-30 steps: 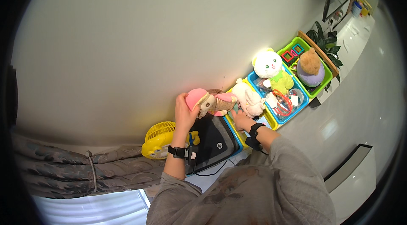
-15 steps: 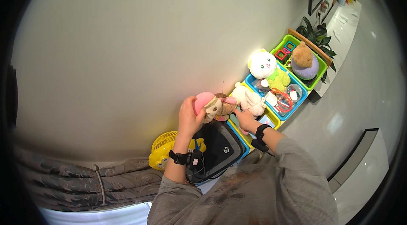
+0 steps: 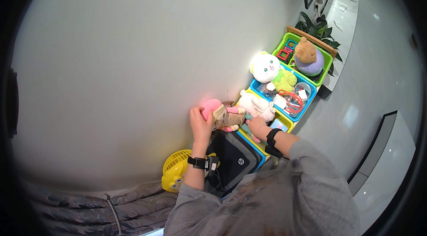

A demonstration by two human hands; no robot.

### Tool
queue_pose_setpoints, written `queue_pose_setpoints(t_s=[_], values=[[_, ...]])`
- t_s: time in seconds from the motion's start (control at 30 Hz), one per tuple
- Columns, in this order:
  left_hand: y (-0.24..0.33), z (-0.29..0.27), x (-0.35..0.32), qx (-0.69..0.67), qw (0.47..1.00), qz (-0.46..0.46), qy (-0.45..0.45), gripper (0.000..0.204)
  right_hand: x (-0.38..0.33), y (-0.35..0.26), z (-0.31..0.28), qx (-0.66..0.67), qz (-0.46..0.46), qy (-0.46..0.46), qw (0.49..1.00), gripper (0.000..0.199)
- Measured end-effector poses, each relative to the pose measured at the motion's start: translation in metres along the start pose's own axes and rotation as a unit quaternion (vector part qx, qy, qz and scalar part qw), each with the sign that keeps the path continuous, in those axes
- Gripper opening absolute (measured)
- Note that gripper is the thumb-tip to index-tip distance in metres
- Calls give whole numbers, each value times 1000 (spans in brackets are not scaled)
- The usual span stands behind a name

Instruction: The person wipes the front and back grilles of a small yellow fan using a cloth, stands up, and places the fan on a shelf among plush toys.

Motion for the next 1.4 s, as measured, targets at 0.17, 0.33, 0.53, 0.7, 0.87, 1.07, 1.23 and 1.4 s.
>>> queue_pose_setpoints(t_s=[0.17, 0.33, 0.53, 0.7, 0.87, 1.07, 1.23, 1.4], values=[[15, -17, -8, 10, 1000, 7, 14, 35, -18, -24, -78, 29, -18, 212, 977, 22], [14, -16, -32, 43, 999, 26, -21, 44, -20, -37, -92, -1, 6, 295, 955, 43], [14, -10, -31, 28, 998, 32, -39, 46, -4, -18, -83, 121, -11, 159, 980, 59], [5, -7, -30, -21, 999, 26, 32, 45, -55, -1, -81, 264, 8, 89, 960, 51], [75, 24, -22, -60, 992, 65, 93, 44, -168, 70, -82, 304, 86, 167, 934, 38], [190, 140, -27, -196, 969, 118, -97, 39, -328, 194, -72, 366, 266, 270, 850, 32], [281, 234, -39, -215, 956, 130, -154, 48, -445, 289, -51, 395, 362, 346, 770, 31], [405, 326, -39, -212, 935, 191, -209, 56, -543, 368, -30, 412, 440, 291, 743, 29]])
Point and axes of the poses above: each hand's wrist, its own x-axis towards the middle knuckle, its own z-axis out of the palm, y = z × x, the point moved 7 cm from there along x, towards the middle knuckle, and after that the axes turned 14 degrees about -x, right-handed, at the moved point
